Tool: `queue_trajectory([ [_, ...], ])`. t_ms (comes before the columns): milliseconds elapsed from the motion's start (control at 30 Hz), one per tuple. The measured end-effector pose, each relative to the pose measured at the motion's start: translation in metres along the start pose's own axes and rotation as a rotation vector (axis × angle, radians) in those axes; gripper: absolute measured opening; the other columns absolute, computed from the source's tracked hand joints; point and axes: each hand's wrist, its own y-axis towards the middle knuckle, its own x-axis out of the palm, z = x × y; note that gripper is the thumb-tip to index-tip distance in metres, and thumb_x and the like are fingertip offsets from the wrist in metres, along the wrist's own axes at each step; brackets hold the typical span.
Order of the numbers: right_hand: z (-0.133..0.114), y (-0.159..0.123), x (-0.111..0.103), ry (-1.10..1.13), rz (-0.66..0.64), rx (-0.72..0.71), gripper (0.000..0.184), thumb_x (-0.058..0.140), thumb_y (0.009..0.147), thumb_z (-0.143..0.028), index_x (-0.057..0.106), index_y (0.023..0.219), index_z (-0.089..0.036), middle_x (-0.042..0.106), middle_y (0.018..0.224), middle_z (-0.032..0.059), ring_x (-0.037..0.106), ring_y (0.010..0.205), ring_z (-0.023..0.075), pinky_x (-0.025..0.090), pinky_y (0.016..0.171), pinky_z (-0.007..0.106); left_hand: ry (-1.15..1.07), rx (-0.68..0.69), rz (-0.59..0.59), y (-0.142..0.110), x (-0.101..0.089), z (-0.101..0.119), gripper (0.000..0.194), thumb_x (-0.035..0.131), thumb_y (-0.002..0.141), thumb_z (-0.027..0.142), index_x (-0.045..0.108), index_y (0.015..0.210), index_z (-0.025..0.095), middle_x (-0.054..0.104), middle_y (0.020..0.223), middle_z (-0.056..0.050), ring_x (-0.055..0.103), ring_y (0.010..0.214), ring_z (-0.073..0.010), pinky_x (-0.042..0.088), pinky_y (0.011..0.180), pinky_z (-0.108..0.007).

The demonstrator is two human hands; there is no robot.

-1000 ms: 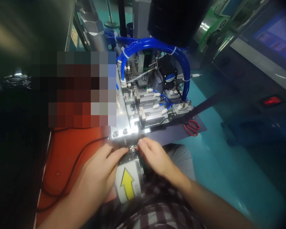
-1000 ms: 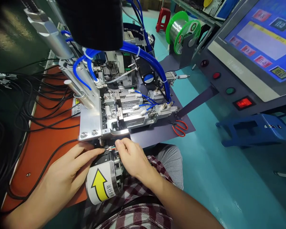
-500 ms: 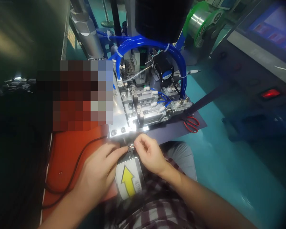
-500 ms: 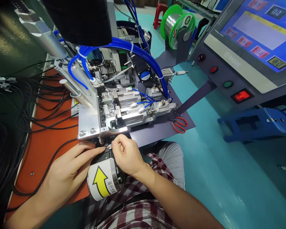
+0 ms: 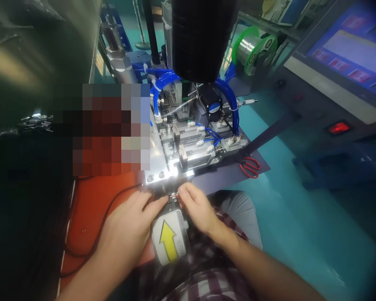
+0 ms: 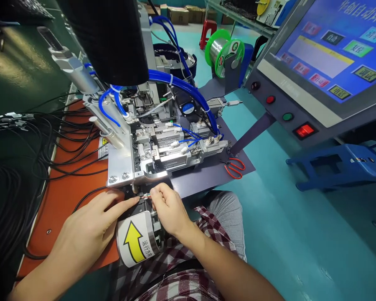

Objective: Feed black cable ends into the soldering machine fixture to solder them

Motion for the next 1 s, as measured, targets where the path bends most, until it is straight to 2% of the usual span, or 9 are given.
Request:
queue_trajectory([
  [233, -0.009, 0.003, 0.004, 0.008, 0.002, -0.054, 0.02, 0.055, 0.09, -0.034, 0.048, 0.076, -0.022, 0.052, 0.065, -0.0046, 0.046, 0.057, 0.0118, 0.036, 0.055, 0.025, 0.002, 0.034, -0.004, 0.0, 0.001, -0.004, 0.039, 0.036, 0.094, 0.009, 0.074, 0.102, 0.016, 0.068, 0.084, -0.009, 0.065, 0.072, -0.0222, 0.047, 0.053, -0.029],
  [467, -0.011, 0.006, 0.006, 0.248, -0.017, 0.106, 0.029, 0.063, 0.08, -0.043, 0.048, 0.071, -0.021, 0.048, 0.057, -0.0069, 0.035, 0.048, 0.008, 0.031, 0.049, 0.023, -0.062, 0.06, -0.056, 0.003, -0.003, -0.012, 0.04, 0.036, 0.094, 0.01, 0.075, 0.103, 0.018, 0.069, 0.085, -0.009, 0.065, 0.074, -0.0221, 0.051, 0.056, -0.029],
  [600, -0.01, 0.006, 0.007, 0.232, -0.022, 0.086, 0.031, 0.063, 0.079, -0.047, 0.047, 0.07, -0.021, 0.048, 0.057, -0.0068, 0.035, 0.047, 0.008, 0.03, 0.048, 0.023, -0.156, -0.005, -0.144, -0.004, -0.004, -0.014, 0.038, 0.038, 0.094, 0.015, 0.072, 0.111, 0.021, 0.069, 0.095, -0.01, 0.065, 0.084, -0.0228, 0.055, 0.067, -0.032],
  [667, -0.009, 0.006, 0.007, 0.213, -0.018, 0.069, 0.03, 0.061, 0.081, -0.046, 0.046, 0.071, -0.021, 0.048, 0.057, -0.0066, 0.036, 0.047, 0.0081, 0.031, 0.048, 0.023, -0.196, -0.058, -0.128, -0.012, -0.002, -0.015, 0.039, 0.036, 0.095, 0.015, 0.067, 0.118, 0.021, 0.069, 0.098, -0.009, 0.064, 0.088, -0.0222, 0.055, 0.072, -0.032],
  [767, -0.009, 0.006, 0.006, 0.161, -0.016, 0.04, 0.027, 0.057, 0.084, -0.042, 0.046, 0.071, -0.021, 0.05, 0.059, -0.0061, 0.038, 0.048, 0.0086, 0.031, 0.049, 0.024, -0.214, -0.124, -0.077, -0.026, -0.001, -0.016, 0.036, 0.034, 0.096, 0.016, 0.064, 0.117, 0.018, 0.067, 0.098, -0.009, 0.063, 0.089, -0.0207, 0.054, 0.072, -0.028],
  [867, -0.011, 0.005, 0.004, 0.09, -0.015, -0.001, 0.023, 0.058, 0.084, -0.036, 0.047, 0.071, -0.021, 0.052, 0.06, -0.0052, 0.044, 0.053, 0.0108, 0.034, 0.052, 0.025, -0.163, -0.112, -0.078, -0.032, -0.001, -0.017, 0.037, 0.034, 0.096, 0.014, 0.066, 0.115, 0.019, 0.067, 0.097, -0.008, 0.064, 0.087, -0.0202, 0.052, 0.067, -0.026],
  [1000, -0.015, 0.004, 0.0, 0.013, 0.004, -0.042, 0.018, 0.059, 0.084, -0.03, 0.049, 0.071, -0.022, 0.052, 0.06, -0.006, 0.047, 0.056, 0.0125, 0.035, 0.056, 0.026, -0.12, -0.043, -0.115, -0.027, -0.005, -0.02, 0.041, 0.034, 0.093, 0.009, 0.068, 0.112, 0.02, 0.07, 0.098, -0.009, 0.065, 0.084, -0.0208, 0.053, 0.067, -0.029],
])
